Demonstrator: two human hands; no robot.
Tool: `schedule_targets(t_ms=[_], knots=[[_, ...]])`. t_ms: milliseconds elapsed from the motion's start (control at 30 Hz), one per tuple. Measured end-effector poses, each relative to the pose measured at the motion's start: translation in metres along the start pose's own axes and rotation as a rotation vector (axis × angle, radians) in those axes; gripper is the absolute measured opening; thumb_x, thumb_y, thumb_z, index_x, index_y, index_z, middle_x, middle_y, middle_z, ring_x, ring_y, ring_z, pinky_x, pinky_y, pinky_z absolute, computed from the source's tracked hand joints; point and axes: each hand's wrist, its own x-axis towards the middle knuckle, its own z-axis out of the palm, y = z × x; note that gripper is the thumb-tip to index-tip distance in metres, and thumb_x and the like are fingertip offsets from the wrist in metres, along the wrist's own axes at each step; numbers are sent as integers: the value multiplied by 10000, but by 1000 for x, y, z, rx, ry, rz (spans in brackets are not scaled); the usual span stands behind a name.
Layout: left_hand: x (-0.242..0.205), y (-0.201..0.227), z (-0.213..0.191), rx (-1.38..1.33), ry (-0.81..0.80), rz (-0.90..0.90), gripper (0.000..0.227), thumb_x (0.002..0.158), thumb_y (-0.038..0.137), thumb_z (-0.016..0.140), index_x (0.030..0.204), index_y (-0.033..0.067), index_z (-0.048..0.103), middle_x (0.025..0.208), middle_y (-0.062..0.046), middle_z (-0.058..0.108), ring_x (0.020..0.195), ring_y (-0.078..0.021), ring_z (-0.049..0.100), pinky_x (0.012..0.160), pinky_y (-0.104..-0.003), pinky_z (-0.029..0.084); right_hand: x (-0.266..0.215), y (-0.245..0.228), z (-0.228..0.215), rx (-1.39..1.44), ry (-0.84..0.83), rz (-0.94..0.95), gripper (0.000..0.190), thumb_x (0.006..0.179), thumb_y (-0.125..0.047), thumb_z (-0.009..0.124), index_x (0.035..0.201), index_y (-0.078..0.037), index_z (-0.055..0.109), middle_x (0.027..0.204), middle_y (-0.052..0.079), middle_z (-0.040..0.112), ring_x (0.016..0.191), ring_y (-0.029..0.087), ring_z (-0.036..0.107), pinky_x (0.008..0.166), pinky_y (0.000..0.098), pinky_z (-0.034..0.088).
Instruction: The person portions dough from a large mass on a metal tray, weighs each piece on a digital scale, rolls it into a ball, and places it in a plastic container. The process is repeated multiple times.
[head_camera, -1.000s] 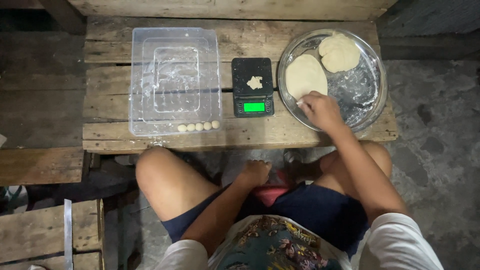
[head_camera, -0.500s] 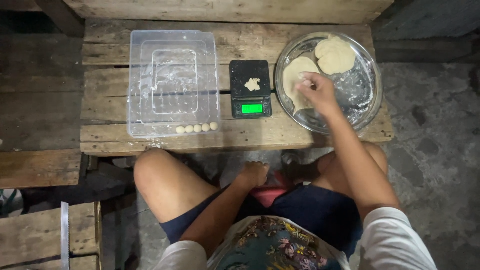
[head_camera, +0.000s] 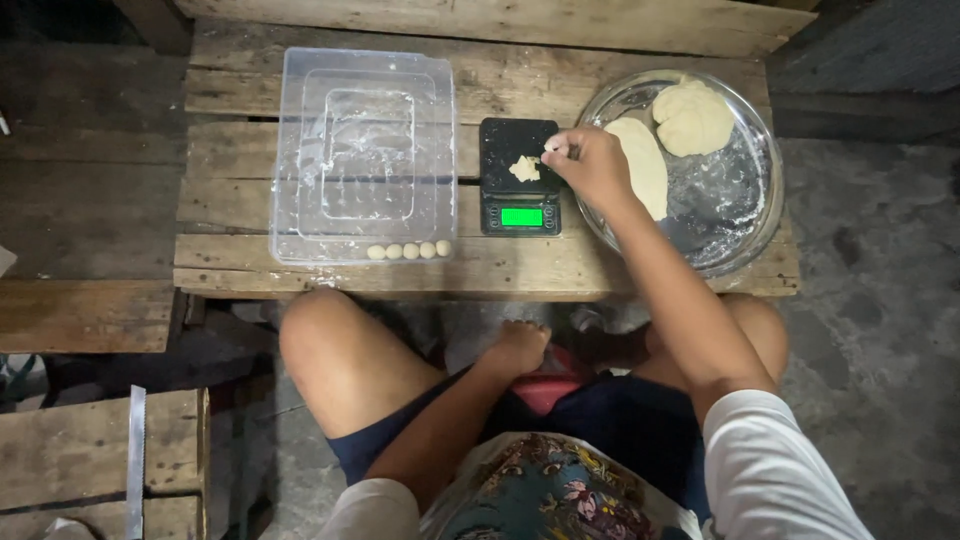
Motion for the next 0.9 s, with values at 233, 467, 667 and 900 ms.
schedule_targets(t_ms=[233, 467, 667, 900], knots=[[-2, 3, -7, -59, -4, 3, 401, 1003, 128, 419, 1341, 12, 601, 1189, -223, 697, 1135, -406, 668, 1009, -598, 460, 6, 4, 12, -96, 6, 16, 121, 982, -143, 690, 1000, -99, 801, 850, 97, 693, 796, 258, 680, 709, 356, 532], [-1, 4, -8, -33, -37, -12, 415, 999, 149, 451, 1377, 27, 574, 1197, -219, 698, 1141, -386, 668, 1009, -577, 474, 3, -1, 13, 26, 23, 73, 157, 917, -23, 705, 1051, -68, 774, 842, 104, 715, 690, 208, 673, 659, 349, 526], [-8, 6, -13, -24, -45, 0, 434, 1003, 140, 448, 1406, 17, 551, 1227, -220, 690, 1157, -381, 663, 1018, -575, 469, -8, -30, 3, 112, 30, 101, 238, 960, 48, 617, 1153, -24, 736, 900, 127, 747, 664, 164, 690, 663, 318, 542], [-16, 7, -25, -74, -49, 5, 464, 1006, 234, 514, 1430, 47, 543, 1264, -215, 679, 1197, -384, 648, 1006, -564, 486, -34, -23, 7, 97, 186, -325, 146, 1036, -82, 687, 1100, 43, 726, 1010, 256, 733, 999, 421, 714, 887, 502, 564]])
